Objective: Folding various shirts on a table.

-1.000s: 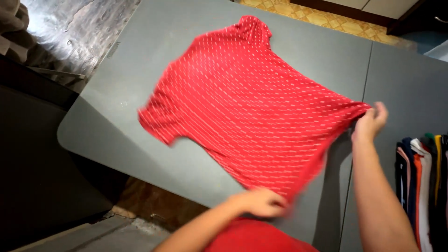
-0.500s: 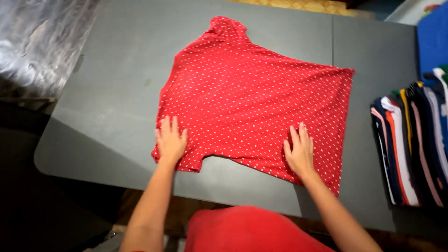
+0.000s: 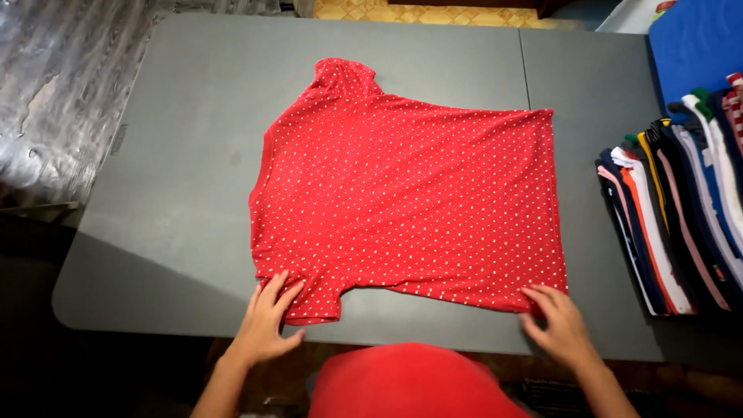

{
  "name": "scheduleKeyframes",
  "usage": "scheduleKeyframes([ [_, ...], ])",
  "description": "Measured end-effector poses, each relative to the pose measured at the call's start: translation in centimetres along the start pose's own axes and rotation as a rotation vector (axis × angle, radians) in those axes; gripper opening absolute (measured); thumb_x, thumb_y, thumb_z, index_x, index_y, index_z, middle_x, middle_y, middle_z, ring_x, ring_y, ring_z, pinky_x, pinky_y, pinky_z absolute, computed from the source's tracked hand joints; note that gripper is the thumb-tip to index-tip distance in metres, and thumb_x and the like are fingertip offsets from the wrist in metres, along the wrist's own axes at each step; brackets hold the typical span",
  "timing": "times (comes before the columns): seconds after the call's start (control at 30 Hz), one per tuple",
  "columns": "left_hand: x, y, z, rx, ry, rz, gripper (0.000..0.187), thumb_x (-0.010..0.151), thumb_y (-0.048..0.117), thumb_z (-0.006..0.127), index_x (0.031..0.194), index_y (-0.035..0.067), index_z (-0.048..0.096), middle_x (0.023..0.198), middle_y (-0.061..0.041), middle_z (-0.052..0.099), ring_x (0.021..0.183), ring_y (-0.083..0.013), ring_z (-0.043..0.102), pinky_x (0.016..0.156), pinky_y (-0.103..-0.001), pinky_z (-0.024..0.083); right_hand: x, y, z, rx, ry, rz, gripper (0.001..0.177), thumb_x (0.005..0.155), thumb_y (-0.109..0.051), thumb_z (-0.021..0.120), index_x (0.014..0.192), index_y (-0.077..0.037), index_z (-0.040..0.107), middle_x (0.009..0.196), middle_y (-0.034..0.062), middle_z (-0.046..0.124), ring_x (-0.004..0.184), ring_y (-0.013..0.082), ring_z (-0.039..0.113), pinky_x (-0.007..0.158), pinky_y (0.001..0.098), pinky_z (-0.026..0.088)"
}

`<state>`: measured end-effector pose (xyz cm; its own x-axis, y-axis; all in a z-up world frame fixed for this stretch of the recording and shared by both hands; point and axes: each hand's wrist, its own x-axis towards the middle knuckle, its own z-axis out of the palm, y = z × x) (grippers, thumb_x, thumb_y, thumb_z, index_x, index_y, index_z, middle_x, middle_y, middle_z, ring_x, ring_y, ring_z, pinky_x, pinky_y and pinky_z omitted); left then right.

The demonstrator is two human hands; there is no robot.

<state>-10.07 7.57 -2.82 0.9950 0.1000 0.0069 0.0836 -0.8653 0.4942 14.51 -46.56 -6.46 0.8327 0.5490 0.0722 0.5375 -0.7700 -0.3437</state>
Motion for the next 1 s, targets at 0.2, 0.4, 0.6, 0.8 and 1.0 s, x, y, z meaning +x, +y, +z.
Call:
scheduleKeyframes([
  [0.2, 1.2, -4.1, 0.2, -0.037, 0.101, -0.191, 0.082, 0.062, -0.006, 0.060, 0.141, 0.018, 0.059, 0.132, -0.015, 0.061, 0.120, -0.0373, 0.060, 0.096, -0.041, 0.052, 0.9, 0.0, 0.0, -0.250, 0.072, 0.108, 0.065, 0.074, 0.000, 0.069, 0.136, -0.020, 0.066, 0.105, 0.0090, 0.062, 0.102, 0.0314, 0.059, 0.093, 0.0437, 0.051],
  [0.4, 3.2, -1.8, -5.5, 0.103, -0.068, -0.454, 0.049, 0.073, 0.002, 0.063, 0.114, 0.025, 0.077, 0.122, -0.006, 0.068, 0.109, -0.0300, 0.065, 0.088, -0.044, 0.055, 2.4, -1.8, -4.5, -0.259, 0.236, 0.190, 0.048, 0.076, 0.001, 0.065, 0.113, -0.026, 0.079, 0.106, 0.0074, 0.061, 0.102, 0.0273, 0.058, 0.095, 0.0368, 0.050],
  [0.6, 1.9, -3.5, -6.6, 0.078, -0.581, -0.474, 0.022, 0.081, 0.023, 0.073, 0.096, 0.010, 0.081, 0.094, -0.013, 0.078, 0.094, -0.0290, 0.073, 0.088, -0.038, 0.058, 0.5, 3.7, -3.8, -0.390, -0.194, 0.210, 0.022, 0.073, -0.018, 0.076, 0.094, -0.020, 0.081, 0.110, -0.0016, 0.070, 0.110, 0.0216, 0.062, 0.096, 0.0409, 0.048],
  [0.8, 7.2, -14.7, -5.3, -0.888, -0.401, -0.212, 0.020, 0.087, 0.017, 0.070, 0.101, 0.005, 0.076, 0.095, -0.003, 0.076, 0.089, -0.0117, 0.068, 0.084, -0.031, 0.056, 2.2, 19.2, -2.2, 0.830, -0.270, 0.448, 0.019, 0.092, -0.010, 0.065, 0.102, 0.001, 0.078, 0.097, 0.0161, 0.076, 0.089, 0.0239, 0.070, 0.083, 0.0406, 0.056],
  [1.0, 17.5, -15.6, -0.7, -1.018, 0.493, -0.487, 0.046, 0.107, 0.049, 0.059, 0.115, 0.006, 0.070, 0.097, -0.006, 0.066, 0.086, -0.0156, 0.056, 0.077, -0.034, 0.044, 11.4, 14.5, -1.4, 1.024, 0.296, 0.678, 0.026, 0.103, -0.017, 0.068, 0.128, -0.009, 0.064, 0.113, 0.0047, 0.068, 0.097, 0.0133, 0.062, 0.083, 0.0271, 0.050],
])
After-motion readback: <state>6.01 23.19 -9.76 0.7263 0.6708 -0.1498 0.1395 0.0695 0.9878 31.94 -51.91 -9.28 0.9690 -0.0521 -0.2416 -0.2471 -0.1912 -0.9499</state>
